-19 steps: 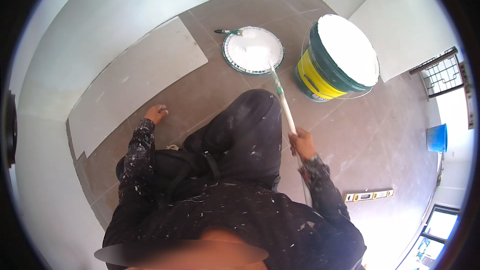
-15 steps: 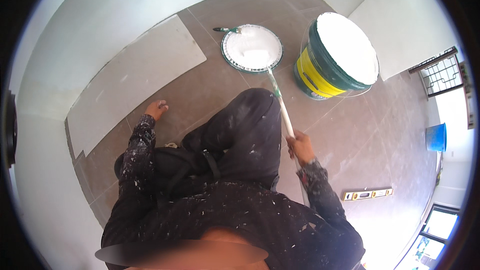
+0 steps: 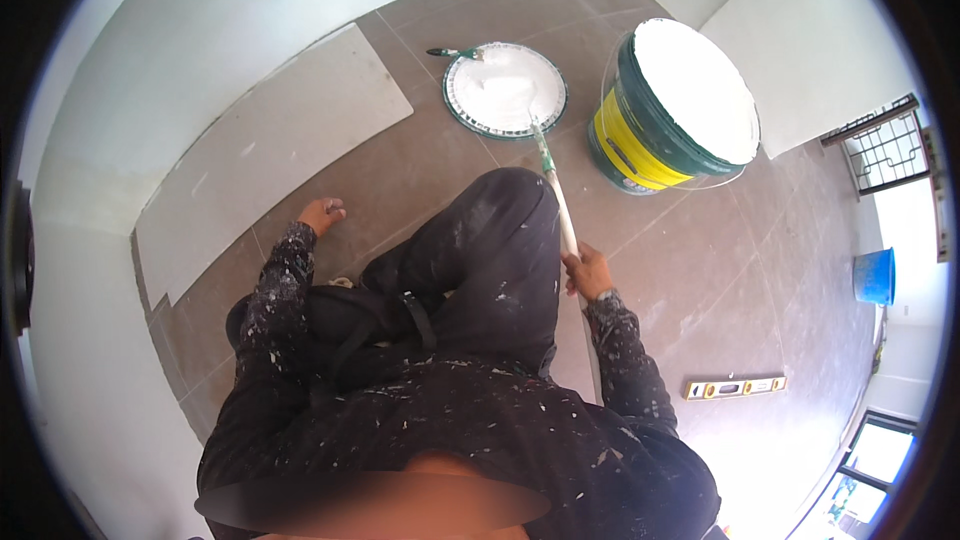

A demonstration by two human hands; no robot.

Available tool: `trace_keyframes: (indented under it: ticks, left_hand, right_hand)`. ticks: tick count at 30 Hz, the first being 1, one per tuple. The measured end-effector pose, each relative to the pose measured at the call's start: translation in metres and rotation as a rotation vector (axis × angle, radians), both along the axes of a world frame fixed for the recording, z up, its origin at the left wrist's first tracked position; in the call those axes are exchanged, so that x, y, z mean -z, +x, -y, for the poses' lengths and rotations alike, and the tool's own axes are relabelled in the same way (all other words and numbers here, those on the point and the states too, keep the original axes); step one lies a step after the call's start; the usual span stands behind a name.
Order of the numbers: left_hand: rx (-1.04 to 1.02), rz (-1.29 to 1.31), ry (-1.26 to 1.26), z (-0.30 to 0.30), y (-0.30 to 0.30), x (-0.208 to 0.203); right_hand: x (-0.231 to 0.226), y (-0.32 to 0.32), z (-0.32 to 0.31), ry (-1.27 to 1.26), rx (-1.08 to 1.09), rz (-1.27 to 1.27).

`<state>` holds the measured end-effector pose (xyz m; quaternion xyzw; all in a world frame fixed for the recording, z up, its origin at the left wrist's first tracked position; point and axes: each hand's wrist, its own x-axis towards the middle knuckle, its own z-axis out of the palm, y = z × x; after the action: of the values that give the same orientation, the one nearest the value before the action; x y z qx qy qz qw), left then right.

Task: The person kneels on the floor and uses a paint roller on an extension pole to apply white paint to a wall. They repeatedly dip the roller into a paint tray and roll the paint onto the wall surface.

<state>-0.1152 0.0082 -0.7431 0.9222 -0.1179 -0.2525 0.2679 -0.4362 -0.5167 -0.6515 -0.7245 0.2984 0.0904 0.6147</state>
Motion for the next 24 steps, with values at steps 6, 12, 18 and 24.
trace_keyframes:
  ticks: [6, 12, 18, 24]
  left_hand:
    - [-0.103, 0.062, 0.05, -0.017, 0.005, -0.001]
    - [-0.026, -0.014, -0.051, -0.015, 0.002, -0.001]
    - [-0.049, 0.177, -0.143, 0.011, 0.007, -0.037]
    - [0.137, 0.214, -0.549, 0.139, -0.001, -0.1]
  right_hand:
    - [0.0, 0.014, -0.01, -0.095, 0.061, -0.286]
    - [-0.02, 0.027, -0.026, 0.072, 0.099, -0.013]
    - [-0.01, -0.004, -0.021, 0.536, 0.059, -0.091]
    - [-0.019, 0.002, -0.02, 0.833, 0.029, 0.017]
